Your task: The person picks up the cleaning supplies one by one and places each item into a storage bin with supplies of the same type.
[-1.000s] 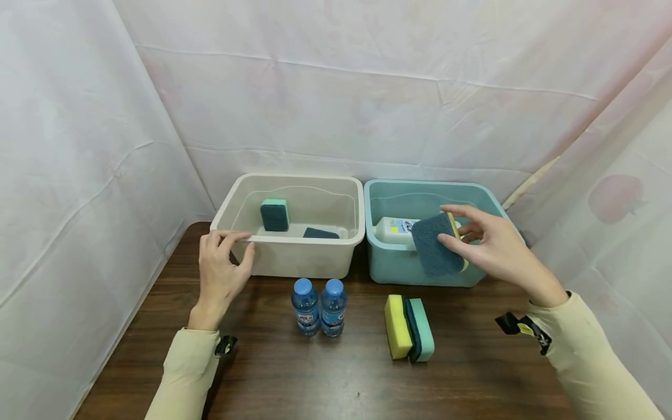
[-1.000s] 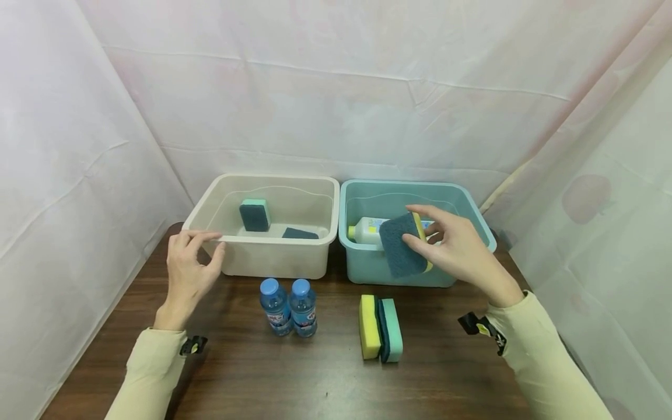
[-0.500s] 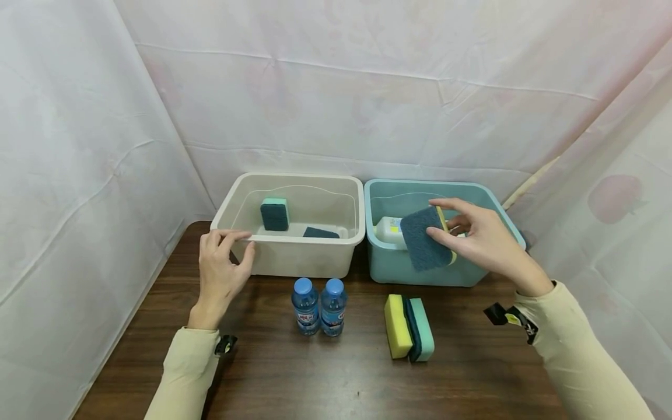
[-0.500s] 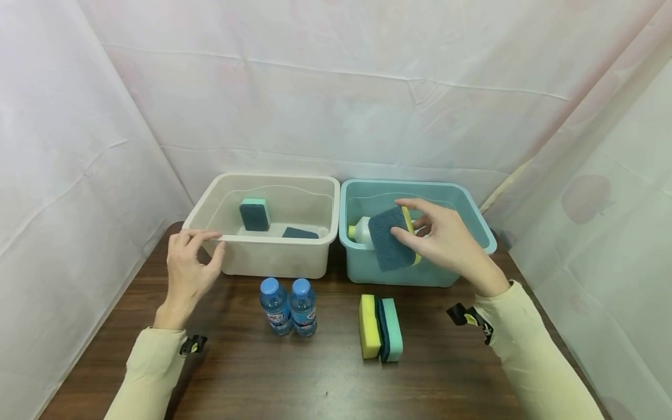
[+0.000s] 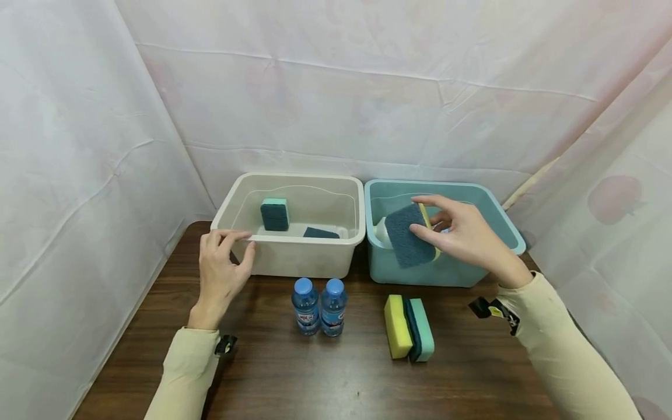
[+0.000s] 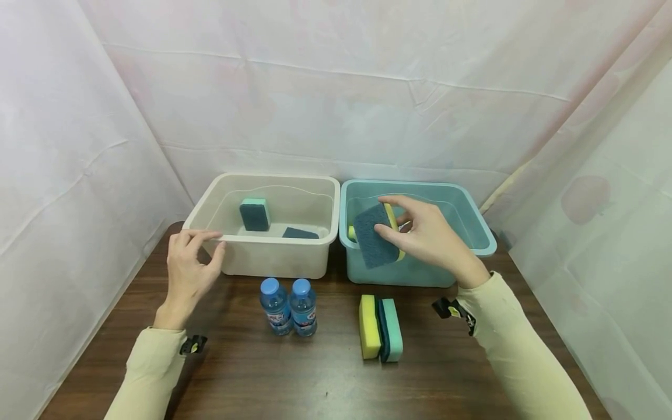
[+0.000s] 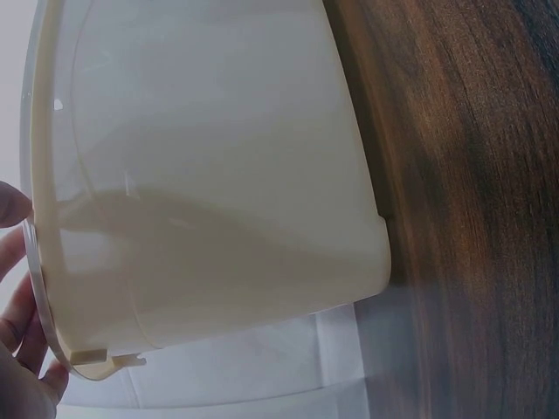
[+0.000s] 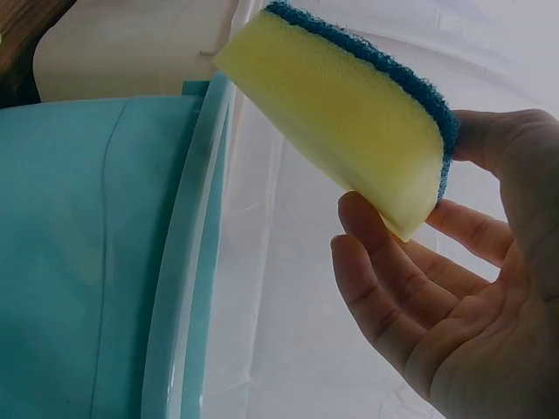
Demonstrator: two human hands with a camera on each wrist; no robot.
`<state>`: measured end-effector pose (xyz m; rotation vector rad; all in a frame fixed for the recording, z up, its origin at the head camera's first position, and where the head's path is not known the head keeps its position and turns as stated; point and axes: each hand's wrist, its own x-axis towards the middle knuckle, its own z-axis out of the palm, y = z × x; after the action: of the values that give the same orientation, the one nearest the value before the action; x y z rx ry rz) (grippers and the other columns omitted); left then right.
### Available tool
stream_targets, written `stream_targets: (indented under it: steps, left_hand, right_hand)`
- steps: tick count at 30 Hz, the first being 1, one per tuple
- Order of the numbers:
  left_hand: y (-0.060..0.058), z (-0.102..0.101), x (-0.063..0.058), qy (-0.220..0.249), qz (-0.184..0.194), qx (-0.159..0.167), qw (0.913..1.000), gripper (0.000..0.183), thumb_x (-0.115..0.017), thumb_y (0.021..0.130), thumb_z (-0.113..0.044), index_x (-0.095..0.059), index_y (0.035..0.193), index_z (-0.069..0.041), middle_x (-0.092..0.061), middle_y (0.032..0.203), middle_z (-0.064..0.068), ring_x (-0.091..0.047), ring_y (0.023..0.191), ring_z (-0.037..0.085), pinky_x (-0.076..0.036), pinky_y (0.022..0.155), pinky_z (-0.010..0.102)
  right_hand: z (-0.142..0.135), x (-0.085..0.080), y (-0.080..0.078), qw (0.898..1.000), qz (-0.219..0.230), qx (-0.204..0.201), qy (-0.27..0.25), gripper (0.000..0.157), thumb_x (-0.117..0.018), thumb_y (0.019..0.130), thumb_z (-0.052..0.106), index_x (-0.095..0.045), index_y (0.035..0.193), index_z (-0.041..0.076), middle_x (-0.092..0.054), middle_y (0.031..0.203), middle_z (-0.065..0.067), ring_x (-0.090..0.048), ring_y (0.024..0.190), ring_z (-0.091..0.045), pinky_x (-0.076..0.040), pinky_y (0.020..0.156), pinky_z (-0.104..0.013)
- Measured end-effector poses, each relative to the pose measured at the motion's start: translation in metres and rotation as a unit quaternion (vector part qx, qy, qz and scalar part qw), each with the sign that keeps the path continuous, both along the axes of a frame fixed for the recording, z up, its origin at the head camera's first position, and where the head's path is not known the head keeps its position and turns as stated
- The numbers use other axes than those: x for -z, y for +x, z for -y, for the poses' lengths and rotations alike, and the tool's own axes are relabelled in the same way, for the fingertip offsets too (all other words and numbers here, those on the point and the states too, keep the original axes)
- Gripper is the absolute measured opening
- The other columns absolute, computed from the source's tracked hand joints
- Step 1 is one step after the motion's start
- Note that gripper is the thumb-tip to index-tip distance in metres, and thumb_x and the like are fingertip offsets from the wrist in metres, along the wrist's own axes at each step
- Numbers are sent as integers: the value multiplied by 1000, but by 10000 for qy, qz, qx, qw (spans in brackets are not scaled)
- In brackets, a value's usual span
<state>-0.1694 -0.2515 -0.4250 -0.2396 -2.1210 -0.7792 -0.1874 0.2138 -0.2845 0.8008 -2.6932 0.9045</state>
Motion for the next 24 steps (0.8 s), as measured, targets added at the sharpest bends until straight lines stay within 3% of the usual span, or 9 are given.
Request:
stream_targets:
  steps: [17,24]
  left_hand:
    - [0,-1,-1,-3,28,38,10000,20,-76,92,-18,-79,107,-5,-65,107,21,-53,104,45,-41,92,56]
    - [2,0,-1,-57,192,31,9998,22,-73,95,-21,-79,110,-6,-65,109,21,-52,106,46,-41,94,56]
  right_hand:
    - [19,-3,-11,9999,99,-108,46,54,-74,101,35,-60,151,23,-79,119,-10,-79,94,-21,-57,71,-40]
    - [32,-8,-15,9997,174,-153,126,55,-74,100,37,-59,152,23,-80,109,-7,-77,89,-18,-59,73,-42]
